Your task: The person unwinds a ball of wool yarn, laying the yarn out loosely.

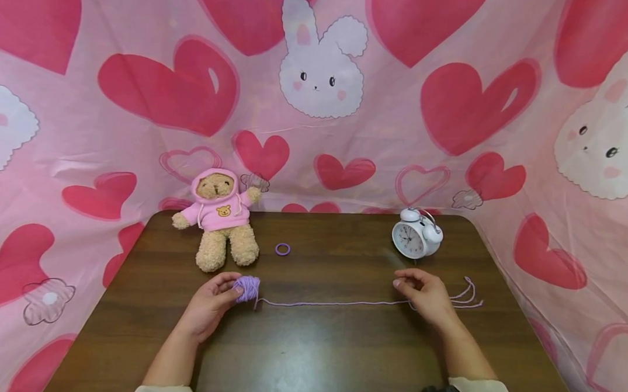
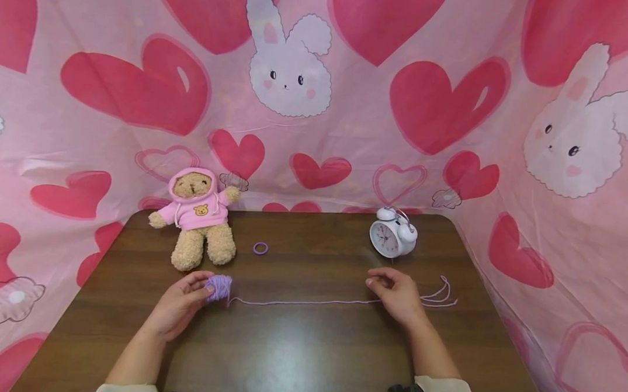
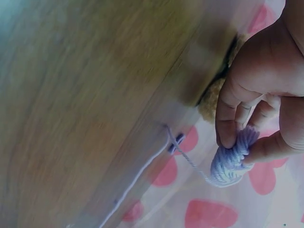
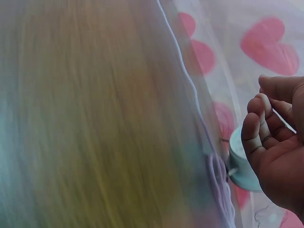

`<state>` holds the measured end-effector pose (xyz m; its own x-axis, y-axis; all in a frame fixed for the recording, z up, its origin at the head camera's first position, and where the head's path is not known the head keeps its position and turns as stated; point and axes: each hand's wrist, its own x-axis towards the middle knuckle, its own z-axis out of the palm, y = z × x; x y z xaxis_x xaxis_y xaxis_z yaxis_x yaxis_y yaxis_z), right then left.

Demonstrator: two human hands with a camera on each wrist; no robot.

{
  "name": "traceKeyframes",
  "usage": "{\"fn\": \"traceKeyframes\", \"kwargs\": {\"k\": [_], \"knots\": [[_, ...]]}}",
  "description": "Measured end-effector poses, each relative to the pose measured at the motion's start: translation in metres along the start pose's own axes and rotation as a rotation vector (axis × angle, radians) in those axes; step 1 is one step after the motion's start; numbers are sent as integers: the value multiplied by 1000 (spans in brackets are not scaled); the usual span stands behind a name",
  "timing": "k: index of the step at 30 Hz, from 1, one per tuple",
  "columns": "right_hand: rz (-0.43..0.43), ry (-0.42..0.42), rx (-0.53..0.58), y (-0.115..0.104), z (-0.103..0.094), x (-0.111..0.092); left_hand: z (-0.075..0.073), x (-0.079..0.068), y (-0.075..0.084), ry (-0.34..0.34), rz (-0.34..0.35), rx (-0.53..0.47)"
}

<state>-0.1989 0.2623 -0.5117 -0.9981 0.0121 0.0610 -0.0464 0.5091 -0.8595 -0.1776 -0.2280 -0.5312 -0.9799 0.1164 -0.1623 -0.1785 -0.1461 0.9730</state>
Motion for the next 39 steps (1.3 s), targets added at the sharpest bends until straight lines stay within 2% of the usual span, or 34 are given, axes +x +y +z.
{"fn": "traceKeyframes", "kwargs": {"k": [7,13,21,30,39], "knots": [[-29,-34,11,-12,22,3,13,2,1,-29,10,-26],[-51,-79,74,-22,37,5,25,6,2,-41,9,-43],[-73,-116,78,-29,59,7,41,10,3,-78,15,-57],[-107,-185,114,-43,85,2,60,16,-3,-94,1,-82],[-155,-250,118,-47,111,-3,74,18,-3,-131,4,-106]]}}
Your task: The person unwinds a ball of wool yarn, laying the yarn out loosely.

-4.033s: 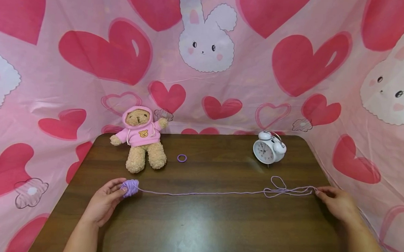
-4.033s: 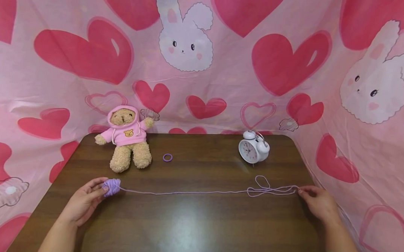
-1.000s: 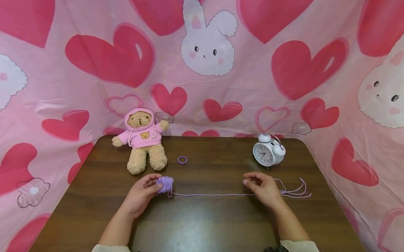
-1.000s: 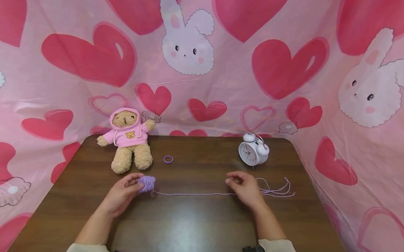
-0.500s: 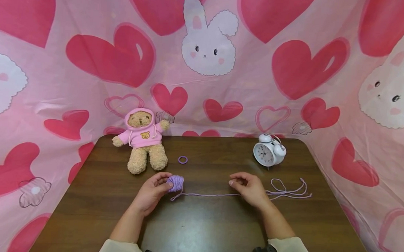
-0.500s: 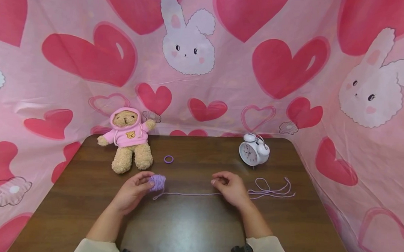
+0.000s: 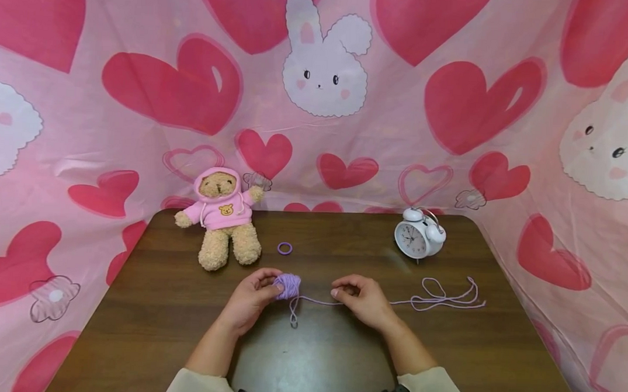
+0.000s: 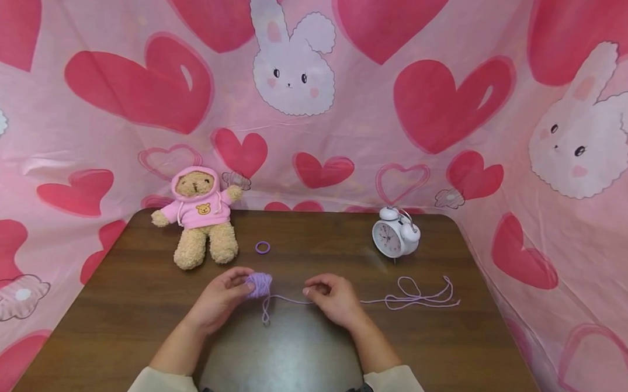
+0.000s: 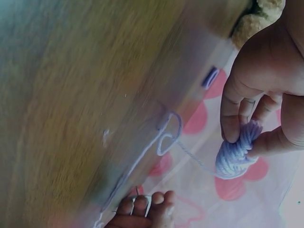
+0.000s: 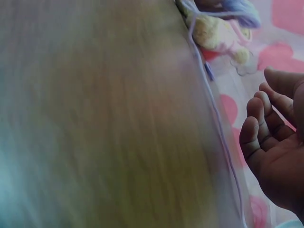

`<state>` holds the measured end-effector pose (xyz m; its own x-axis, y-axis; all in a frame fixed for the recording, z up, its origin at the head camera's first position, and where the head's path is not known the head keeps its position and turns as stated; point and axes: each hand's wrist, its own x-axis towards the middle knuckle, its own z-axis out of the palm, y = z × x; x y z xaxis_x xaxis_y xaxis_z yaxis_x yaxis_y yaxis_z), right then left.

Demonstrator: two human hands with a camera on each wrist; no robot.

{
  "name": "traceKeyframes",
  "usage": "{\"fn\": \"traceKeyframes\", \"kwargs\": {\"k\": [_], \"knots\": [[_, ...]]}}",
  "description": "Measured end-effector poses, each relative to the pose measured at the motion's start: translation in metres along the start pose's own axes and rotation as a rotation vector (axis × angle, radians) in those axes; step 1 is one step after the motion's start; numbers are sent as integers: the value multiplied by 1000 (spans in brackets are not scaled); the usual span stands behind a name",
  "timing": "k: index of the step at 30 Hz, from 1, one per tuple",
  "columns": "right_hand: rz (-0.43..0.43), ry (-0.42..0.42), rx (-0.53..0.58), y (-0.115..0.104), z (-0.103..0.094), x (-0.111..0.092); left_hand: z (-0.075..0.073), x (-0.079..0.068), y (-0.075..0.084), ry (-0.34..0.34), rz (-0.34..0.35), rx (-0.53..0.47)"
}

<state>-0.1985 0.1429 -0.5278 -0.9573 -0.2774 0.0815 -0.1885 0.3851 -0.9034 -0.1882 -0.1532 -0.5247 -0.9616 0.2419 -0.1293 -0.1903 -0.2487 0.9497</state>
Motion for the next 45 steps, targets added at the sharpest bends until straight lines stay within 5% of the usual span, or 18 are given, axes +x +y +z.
{"fn": "traceKeyframes", "kwargs": {"k": [13,24,45], "knots": [[-94,-105,10,-14,27,5,17,4,2,-23,1,-10],[-136,-104,-52,-23,40,7,21,6,3,-27,-5,-10],[-110,9,-83,-21,16,8,10,-2,-4,-3,-33,2]]}}
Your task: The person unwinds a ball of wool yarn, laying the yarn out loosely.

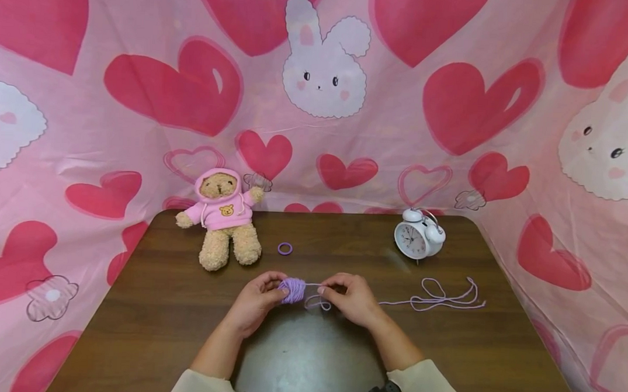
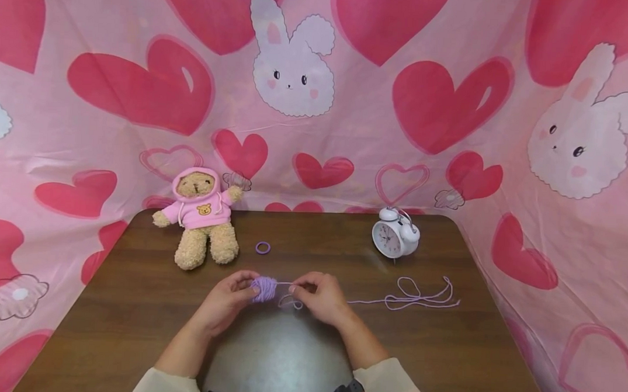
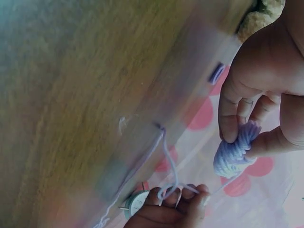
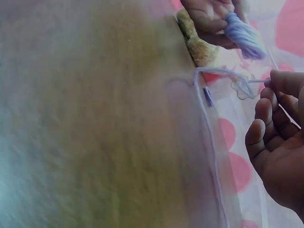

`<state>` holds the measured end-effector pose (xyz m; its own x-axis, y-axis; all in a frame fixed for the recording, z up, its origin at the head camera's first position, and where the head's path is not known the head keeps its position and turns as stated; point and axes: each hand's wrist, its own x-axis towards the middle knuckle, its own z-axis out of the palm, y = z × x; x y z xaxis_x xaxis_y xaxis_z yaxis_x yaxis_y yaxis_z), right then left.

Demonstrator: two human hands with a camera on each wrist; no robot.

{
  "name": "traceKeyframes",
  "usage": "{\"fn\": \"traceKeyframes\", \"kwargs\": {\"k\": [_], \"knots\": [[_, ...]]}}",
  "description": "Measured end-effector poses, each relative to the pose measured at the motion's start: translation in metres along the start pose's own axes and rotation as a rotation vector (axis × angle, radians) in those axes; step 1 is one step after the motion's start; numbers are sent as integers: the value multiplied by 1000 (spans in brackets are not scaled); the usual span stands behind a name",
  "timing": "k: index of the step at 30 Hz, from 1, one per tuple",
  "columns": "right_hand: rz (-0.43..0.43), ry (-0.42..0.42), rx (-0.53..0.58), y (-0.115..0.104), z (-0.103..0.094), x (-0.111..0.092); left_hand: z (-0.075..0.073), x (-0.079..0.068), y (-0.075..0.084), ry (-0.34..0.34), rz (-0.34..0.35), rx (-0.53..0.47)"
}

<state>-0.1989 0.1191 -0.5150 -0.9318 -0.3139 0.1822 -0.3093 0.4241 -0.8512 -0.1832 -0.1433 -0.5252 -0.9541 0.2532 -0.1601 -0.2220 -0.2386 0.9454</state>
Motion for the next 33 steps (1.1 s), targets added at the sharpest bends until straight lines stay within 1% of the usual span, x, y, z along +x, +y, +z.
{"fn": "traceKeyframes", "kwargs": {"k": [6,13,18,21,26,33], "knots": [[12,16,-15,-2,-11,2,-8,-3,-3,-2,-3,8],[18,15,-2,0,-20,2,-21,-7,-6,1,-2,19],[30,24,20,0,-25,1,-29,-11,-3,20,-1,36],[42,37,24,0,-28,-1,-34,-13,0,42,0,40],[44,47,0,0,-34,-2,-41,-17,4,75,-1,46],[39,74,-20,-4,-46,-3,-52,-22,6,69,0,71]]}}
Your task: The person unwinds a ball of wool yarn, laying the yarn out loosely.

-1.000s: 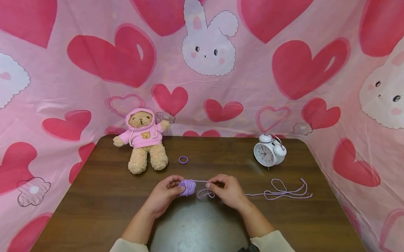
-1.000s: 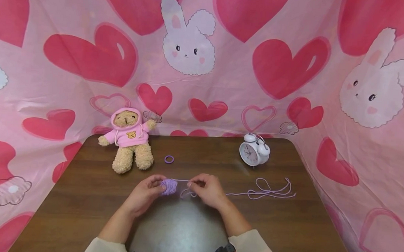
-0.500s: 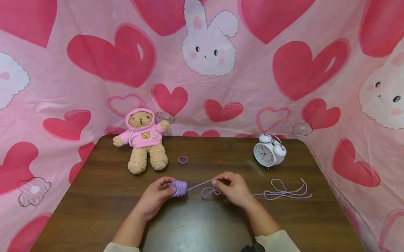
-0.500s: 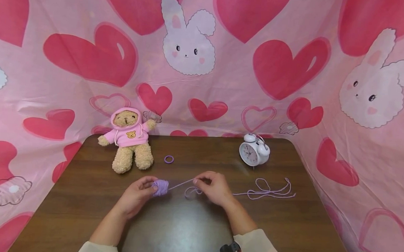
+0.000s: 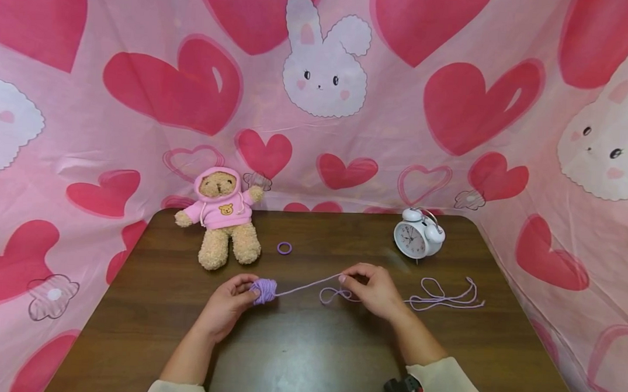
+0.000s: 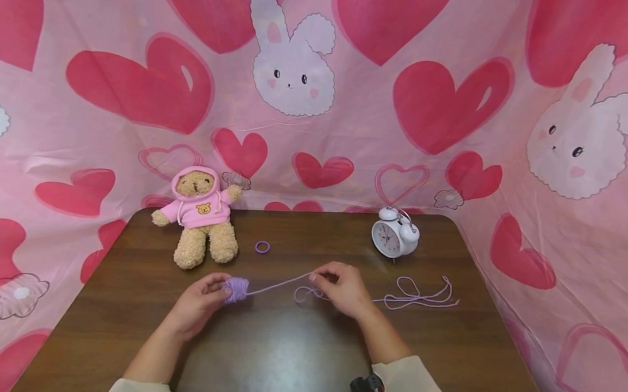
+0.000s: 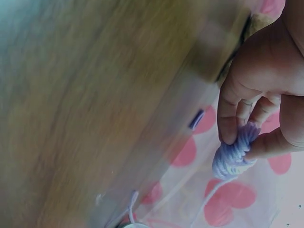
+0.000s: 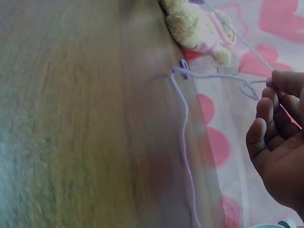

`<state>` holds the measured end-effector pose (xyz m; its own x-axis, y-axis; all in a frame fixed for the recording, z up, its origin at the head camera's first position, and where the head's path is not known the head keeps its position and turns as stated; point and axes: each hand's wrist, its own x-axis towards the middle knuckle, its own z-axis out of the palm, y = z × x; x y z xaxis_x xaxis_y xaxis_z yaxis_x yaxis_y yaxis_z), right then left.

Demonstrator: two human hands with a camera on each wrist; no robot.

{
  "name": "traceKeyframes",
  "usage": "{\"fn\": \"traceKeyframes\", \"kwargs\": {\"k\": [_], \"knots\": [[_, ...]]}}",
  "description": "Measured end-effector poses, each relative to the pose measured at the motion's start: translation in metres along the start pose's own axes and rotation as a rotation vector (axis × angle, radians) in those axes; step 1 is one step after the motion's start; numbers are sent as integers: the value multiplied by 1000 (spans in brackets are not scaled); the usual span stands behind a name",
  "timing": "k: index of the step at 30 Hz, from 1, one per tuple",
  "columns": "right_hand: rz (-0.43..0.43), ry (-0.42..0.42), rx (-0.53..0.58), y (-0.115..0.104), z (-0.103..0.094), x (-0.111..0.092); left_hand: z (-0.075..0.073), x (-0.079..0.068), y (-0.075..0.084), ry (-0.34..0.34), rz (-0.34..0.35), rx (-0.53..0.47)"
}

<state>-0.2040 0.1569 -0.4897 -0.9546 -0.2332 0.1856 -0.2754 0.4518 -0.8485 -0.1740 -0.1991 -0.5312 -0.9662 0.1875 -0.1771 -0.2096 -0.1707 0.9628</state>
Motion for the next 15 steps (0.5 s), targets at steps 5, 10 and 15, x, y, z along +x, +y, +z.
{"fn": "traceKeyframes", "kwargs": {"k": [5,10,15], "knots": [[18,14,16,-1,-8,0,-9,-3,1,15,12,12],[31,28,23,3,-16,0,-16,-6,2,31,19,10],[60,38,27,12,-24,-2,-22,-9,4,52,13,16]]}}
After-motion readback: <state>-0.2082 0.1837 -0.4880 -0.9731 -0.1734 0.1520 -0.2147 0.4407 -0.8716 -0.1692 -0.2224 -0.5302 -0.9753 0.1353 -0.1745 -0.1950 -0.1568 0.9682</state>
